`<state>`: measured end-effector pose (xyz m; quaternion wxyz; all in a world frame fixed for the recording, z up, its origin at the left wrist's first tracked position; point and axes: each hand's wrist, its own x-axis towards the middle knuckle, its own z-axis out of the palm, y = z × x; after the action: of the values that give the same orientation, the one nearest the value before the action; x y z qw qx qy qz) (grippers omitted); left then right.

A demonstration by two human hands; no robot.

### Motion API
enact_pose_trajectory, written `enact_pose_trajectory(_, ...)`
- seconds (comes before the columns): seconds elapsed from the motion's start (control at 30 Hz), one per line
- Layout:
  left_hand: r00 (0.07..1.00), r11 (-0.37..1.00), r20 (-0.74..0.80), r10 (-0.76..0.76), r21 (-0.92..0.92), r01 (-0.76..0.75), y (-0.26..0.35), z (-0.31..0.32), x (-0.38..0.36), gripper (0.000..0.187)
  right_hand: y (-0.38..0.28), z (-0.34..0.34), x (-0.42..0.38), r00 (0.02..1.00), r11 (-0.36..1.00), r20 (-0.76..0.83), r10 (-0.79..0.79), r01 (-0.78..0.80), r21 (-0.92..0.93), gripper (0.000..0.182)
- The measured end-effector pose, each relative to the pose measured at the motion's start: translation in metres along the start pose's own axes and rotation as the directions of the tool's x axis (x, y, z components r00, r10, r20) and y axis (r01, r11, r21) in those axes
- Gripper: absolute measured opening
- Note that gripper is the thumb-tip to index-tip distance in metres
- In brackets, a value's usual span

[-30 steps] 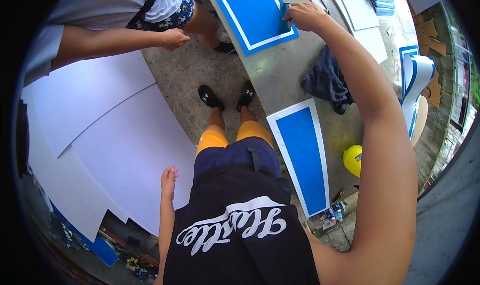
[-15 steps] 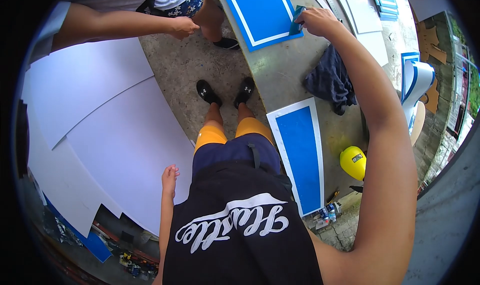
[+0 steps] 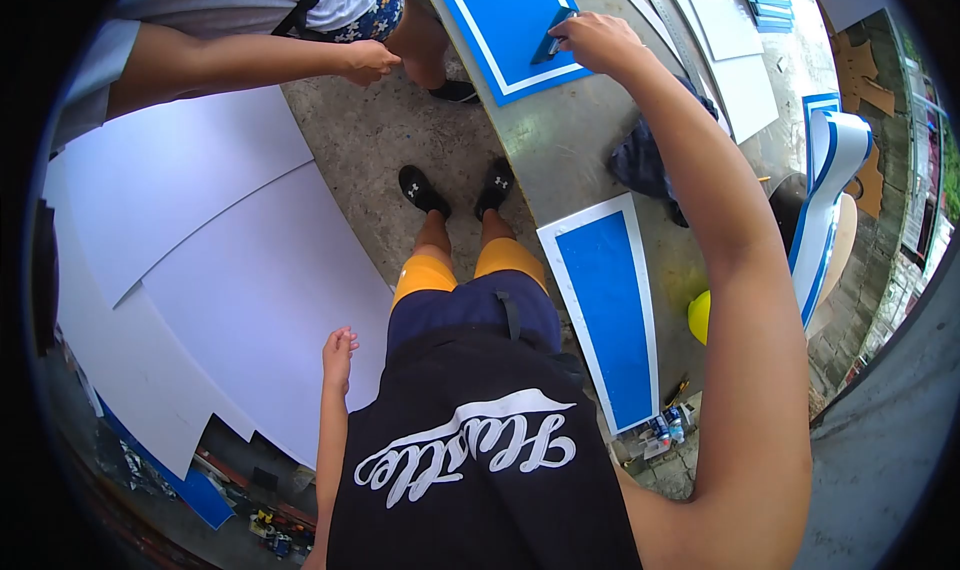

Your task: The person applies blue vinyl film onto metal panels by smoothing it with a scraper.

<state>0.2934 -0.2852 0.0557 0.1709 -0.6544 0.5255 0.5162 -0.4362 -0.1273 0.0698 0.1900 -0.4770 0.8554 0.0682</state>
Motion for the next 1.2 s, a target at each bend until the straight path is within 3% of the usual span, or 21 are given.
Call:
enact_pose_trajectory(0.17,1.000,1.000,0.000,-0.009,0.019,0.009,0.002,-0.007,-0.003,0.039,0.000,0.027,-0.022,0.996,0.988,0.022,0.083,-0.085,0.128,0.036)
enact_pose_trajectory(0.3,1.000,1.000,0.001,-0.011,0.003,0.011,0.008,-0.007,-0.003,0.038,-0.011,0.012,-0.035,0.982,0.984,0.128,0.140,-0.153,0.096,0.036)
enact_pose_trajectory(0.5,1.000,1.000,0.026,0.005,-0.001,-0.005,0.008,-0.001,0.003,0.039,-0.053,-0.003,0.006,0.991,0.973,-0.087,0.103,-0.083,0.216,0.032)
enact_pose_trajectory(0.6,1.000,1.000,0.011,0.014,-0.005,-0.014,0.018,-0.003,0.003,0.039,-0.064,0.010,0.022,0.986,0.984,0.061,0.158,-0.163,0.075,0.034)
enact_pose_trajectory(0.73,1.000,1.000,-0.005,0.012,-0.017,-0.012,0.014,-0.010,0.002,0.039,-0.066,0.025,-0.021,0.982,0.958,-0.019,0.186,-0.177,0.226,0.034)
enact_pose_trajectory(0.87,1.000,0.999,0.012,-0.007,-0.039,0.008,0.006,-0.009,0.010,0.038,-0.065,0.030,-0.047,0.973,0.942,0.073,0.220,-0.232,0.241,0.034)
enact_pose_trajectory(0.97,1.000,0.999,0.026,-0.003,-0.041,0.004,0.010,-0.007,0.013,0.038,-0.050,0.028,-0.047,0.960,0.908,0.043,0.275,-0.274,0.318,0.033)
enact_pose_trajectory(1.2,0.999,0.999,0.026,0.031,0.016,-0.031,0.016,-0.017,0.019,0.038,-0.023,0.020,-0.010,0.961,0.944,0.071,0.269,-0.277,0.180,0.033)
